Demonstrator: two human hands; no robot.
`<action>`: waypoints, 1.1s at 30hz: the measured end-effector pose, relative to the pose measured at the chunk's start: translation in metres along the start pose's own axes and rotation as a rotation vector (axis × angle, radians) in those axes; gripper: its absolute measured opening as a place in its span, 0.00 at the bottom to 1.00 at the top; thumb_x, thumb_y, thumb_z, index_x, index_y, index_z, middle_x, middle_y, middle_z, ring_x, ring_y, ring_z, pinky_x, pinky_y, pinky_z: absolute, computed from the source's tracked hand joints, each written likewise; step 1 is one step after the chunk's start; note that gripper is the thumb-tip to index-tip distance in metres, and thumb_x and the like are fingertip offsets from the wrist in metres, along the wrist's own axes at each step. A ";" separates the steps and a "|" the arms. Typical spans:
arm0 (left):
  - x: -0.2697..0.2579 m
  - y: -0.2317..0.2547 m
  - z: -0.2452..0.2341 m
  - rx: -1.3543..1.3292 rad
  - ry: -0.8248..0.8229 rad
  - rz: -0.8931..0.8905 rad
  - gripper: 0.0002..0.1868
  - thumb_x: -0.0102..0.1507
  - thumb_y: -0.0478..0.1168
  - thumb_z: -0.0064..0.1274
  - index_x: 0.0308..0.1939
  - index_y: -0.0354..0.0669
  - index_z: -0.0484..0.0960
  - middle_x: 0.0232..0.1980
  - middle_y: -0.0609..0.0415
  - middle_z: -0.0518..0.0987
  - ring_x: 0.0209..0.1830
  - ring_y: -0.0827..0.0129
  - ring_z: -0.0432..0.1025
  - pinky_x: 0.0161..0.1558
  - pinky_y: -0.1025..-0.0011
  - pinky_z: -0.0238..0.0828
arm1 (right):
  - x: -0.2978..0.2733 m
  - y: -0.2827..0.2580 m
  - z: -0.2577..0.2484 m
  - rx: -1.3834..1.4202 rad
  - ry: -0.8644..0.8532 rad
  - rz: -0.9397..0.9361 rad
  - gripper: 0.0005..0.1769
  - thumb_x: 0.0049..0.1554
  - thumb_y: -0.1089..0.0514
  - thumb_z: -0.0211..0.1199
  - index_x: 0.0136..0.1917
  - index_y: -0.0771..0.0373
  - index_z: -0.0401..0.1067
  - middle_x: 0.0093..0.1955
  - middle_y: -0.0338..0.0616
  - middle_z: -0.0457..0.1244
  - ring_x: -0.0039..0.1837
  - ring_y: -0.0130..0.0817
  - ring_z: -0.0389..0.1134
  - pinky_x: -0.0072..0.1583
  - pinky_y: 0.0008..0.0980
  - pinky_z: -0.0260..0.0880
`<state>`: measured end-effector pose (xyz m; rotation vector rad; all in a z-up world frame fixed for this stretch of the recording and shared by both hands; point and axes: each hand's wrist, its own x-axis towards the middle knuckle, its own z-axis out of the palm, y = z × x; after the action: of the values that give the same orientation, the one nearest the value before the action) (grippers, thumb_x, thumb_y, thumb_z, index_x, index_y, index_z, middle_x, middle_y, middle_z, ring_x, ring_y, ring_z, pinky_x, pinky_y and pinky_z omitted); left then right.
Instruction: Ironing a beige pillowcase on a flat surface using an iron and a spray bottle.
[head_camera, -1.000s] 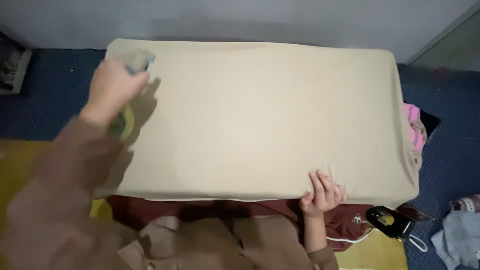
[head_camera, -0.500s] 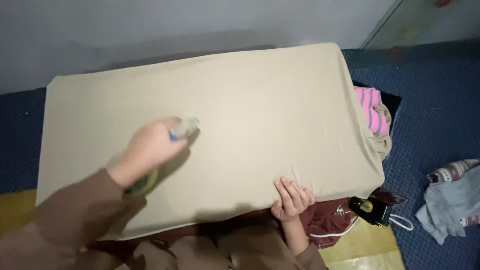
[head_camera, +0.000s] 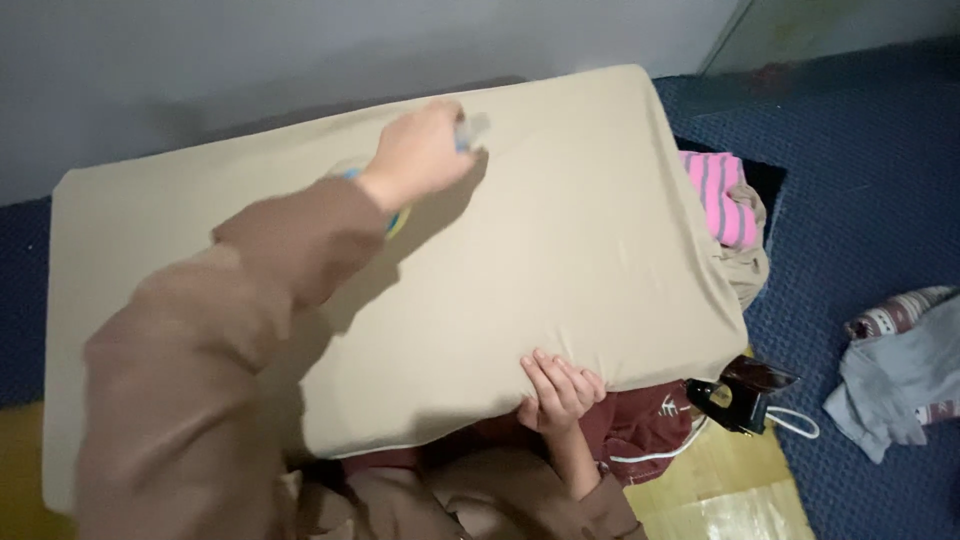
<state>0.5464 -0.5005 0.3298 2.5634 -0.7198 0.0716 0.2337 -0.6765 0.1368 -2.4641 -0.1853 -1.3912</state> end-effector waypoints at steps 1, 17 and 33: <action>0.019 0.006 0.002 0.011 0.002 -0.027 0.21 0.55 0.45 0.57 0.46 0.32 0.83 0.43 0.34 0.82 0.43 0.42 0.78 0.49 0.52 0.73 | -0.001 0.000 0.001 -0.009 0.003 -0.008 0.26 0.67 0.42 0.43 0.59 0.51 0.80 0.60 0.32 0.70 0.64 0.29 0.62 0.70 0.37 0.49; 0.020 0.162 0.073 -0.241 -0.308 0.259 0.17 0.52 0.49 0.59 0.34 0.39 0.86 0.35 0.36 0.82 0.38 0.43 0.78 0.45 0.52 0.75 | 0.000 0.003 0.004 0.021 0.041 -0.047 0.26 0.66 0.42 0.42 0.56 0.49 0.81 0.59 0.30 0.70 0.64 0.27 0.62 0.70 0.35 0.49; -0.219 -0.042 -0.097 -0.037 -0.347 -0.268 0.23 0.52 0.52 0.56 0.43 0.41 0.85 0.43 0.43 0.83 0.41 0.48 0.78 0.46 0.55 0.75 | -0.017 0.019 0.030 0.085 0.215 -0.121 0.26 0.67 0.42 0.41 0.54 0.51 0.80 0.55 0.33 0.72 0.58 0.28 0.64 0.67 0.38 0.52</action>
<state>0.3863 -0.3199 0.3602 2.6397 -0.4825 -0.4785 0.2544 -0.6838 0.1040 -2.2485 -0.3427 -1.6498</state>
